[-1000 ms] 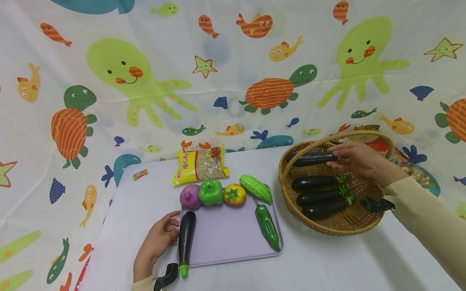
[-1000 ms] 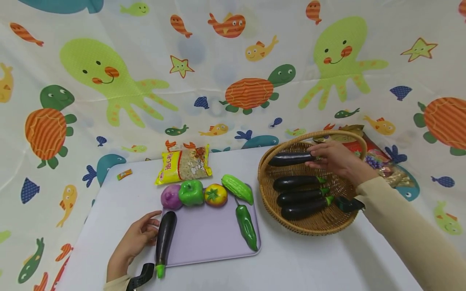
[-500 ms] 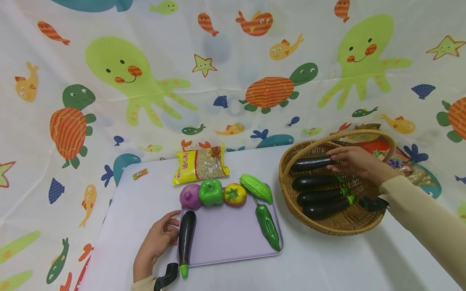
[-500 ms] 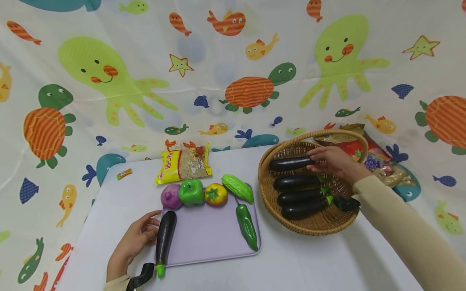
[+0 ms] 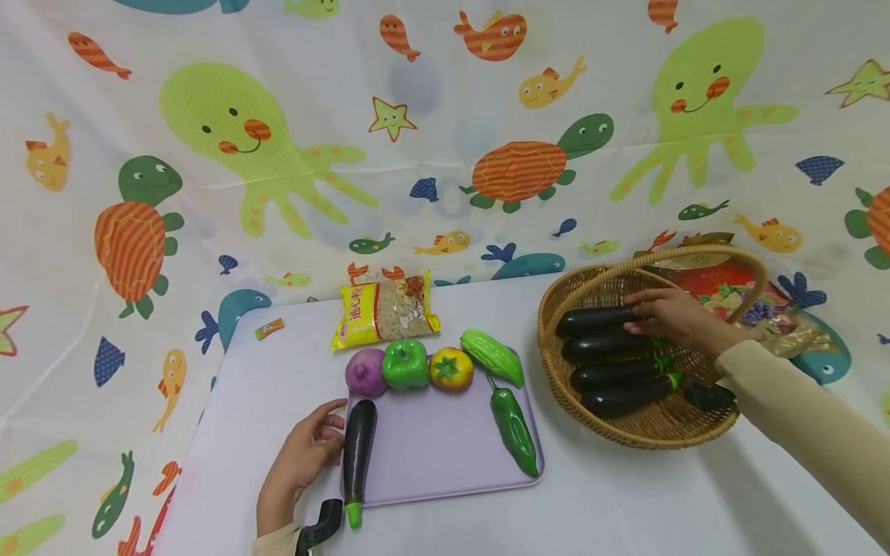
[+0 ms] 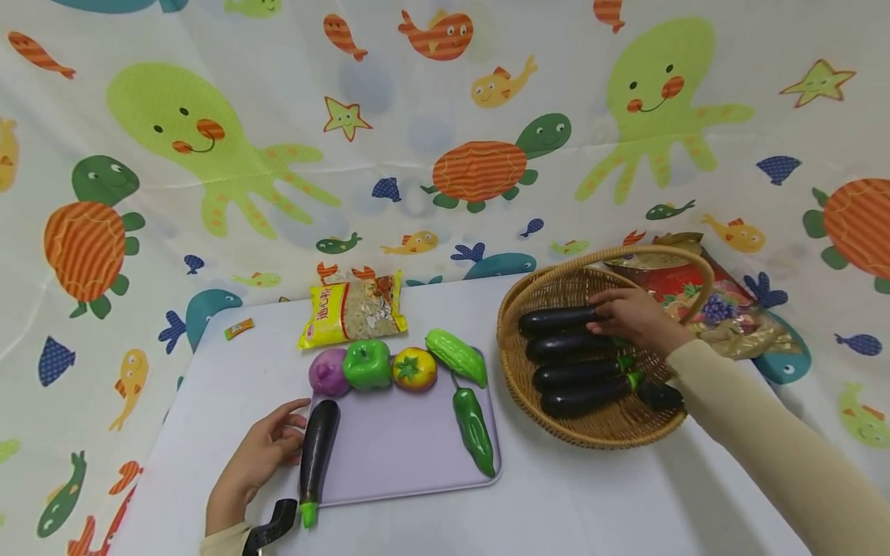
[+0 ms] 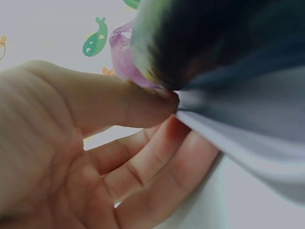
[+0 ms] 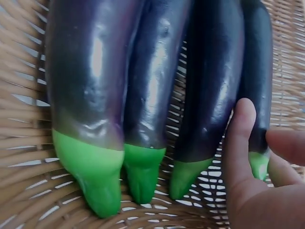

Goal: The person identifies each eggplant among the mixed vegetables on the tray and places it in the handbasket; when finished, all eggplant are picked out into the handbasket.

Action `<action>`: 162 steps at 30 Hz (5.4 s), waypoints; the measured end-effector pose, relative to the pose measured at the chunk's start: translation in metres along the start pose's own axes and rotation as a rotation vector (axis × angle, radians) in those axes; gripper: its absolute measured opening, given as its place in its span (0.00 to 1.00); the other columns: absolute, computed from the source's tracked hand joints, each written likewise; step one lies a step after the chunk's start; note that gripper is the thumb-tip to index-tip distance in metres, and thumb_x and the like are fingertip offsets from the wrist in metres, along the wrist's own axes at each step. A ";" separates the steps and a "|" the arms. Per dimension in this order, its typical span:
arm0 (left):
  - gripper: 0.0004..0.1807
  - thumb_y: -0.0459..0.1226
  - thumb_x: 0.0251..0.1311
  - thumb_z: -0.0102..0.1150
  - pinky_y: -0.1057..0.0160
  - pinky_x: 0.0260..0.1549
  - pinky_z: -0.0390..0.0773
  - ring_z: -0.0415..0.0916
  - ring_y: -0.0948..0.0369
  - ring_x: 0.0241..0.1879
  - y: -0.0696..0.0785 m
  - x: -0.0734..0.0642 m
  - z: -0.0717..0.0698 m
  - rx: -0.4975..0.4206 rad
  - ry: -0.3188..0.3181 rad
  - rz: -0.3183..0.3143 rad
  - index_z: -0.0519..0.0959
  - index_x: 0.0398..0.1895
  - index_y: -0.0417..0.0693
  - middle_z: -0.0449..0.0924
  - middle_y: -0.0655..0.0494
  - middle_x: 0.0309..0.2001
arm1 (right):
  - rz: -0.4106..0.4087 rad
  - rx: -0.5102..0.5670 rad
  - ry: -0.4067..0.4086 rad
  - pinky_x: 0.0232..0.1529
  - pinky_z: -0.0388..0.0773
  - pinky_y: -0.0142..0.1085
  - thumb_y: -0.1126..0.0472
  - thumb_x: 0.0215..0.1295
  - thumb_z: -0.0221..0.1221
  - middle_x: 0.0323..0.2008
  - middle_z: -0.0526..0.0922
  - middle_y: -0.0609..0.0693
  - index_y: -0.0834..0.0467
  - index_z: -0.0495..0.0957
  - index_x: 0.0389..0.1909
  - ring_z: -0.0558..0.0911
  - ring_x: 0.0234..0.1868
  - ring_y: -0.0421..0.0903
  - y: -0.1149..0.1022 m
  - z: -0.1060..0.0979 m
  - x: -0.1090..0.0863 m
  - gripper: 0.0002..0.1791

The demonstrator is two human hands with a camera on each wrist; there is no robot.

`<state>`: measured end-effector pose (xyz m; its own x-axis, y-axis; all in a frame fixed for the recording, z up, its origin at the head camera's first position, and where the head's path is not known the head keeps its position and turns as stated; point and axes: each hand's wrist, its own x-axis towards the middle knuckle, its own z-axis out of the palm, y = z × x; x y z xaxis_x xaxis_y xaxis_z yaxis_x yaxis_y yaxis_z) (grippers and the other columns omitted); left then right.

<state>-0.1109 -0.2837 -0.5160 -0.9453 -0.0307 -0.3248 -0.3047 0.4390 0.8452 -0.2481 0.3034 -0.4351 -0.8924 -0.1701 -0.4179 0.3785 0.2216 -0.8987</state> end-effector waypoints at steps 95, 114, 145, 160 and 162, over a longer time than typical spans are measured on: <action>0.33 0.18 0.58 0.52 0.60 0.27 0.85 0.76 0.56 0.38 0.003 -0.003 -0.002 -0.041 -0.013 0.023 0.70 0.70 0.39 0.75 0.42 0.48 | -1.001 -1.334 -0.199 0.22 0.68 0.28 0.46 0.66 0.65 0.35 0.83 0.47 0.48 0.79 0.57 0.76 0.31 0.39 0.037 0.421 -0.087 0.21; 0.33 0.19 0.60 0.54 0.59 0.28 0.85 0.76 0.55 0.39 0.003 -0.002 -0.003 -0.046 -0.023 0.012 0.70 0.71 0.40 0.74 0.41 0.49 | -0.926 -1.098 -0.117 0.22 0.69 0.28 0.53 0.64 0.69 0.31 0.78 0.46 0.48 0.78 0.45 0.76 0.29 0.37 0.046 0.365 -0.079 0.13; 0.33 0.20 0.60 0.56 0.59 0.28 0.85 0.75 0.56 0.38 0.004 -0.003 -0.002 -0.035 -0.015 0.003 0.69 0.71 0.40 0.73 0.42 0.49 | -0.601 -0.390 -0.181 0.32 0.75 0.26 0.67 0.65 0.64 0.41 0.86 0.46 0.54 0.84 0.52 0.73 0.28 0.31 0.055 0.319 -0.062 0.15; 0.33 0.20 0.60 0.55 0.59 0.28 0.85 0.75 0.55 0.39 0.006 -0.003 -0.001 -0.030 0.007 -0.020 0.70 0.71 0.41 0.73 0.43 0.49 | -0.302 0.118 -0.312 0.40 0.87 0.38 0.68 0.68 0.63 0.54 0.82 0.60 0.67 0.82 0.55 0.88 0.34 0.56 0.036 0.279 -0.075 0.16; 0.33 0.20 0.61 0.55 0.59 0.28 0.84 0.74 0.55 0.39 0.006 -0.003 0.000 -0.028 0.006 -0.019 0.70 0.71 0.41 0.73 0.44 0.49 | -0.310 0.116 -0.310 0.40 0.87 0.39 0.68 0.68 0.63 0.53 0.82 0.61 0.68 0.81 0.56 0.88 0.34 0.53 0.030 0.268 -0.083 0.17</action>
<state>-0.1102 -0.2812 -0.5100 -0.9400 -0.0438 -0.3385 -0.3255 0.4132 0.8505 -0.0973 0.0669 -0.4628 -0.8590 -0.4950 -0.1311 0.1458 0.0089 -0.9893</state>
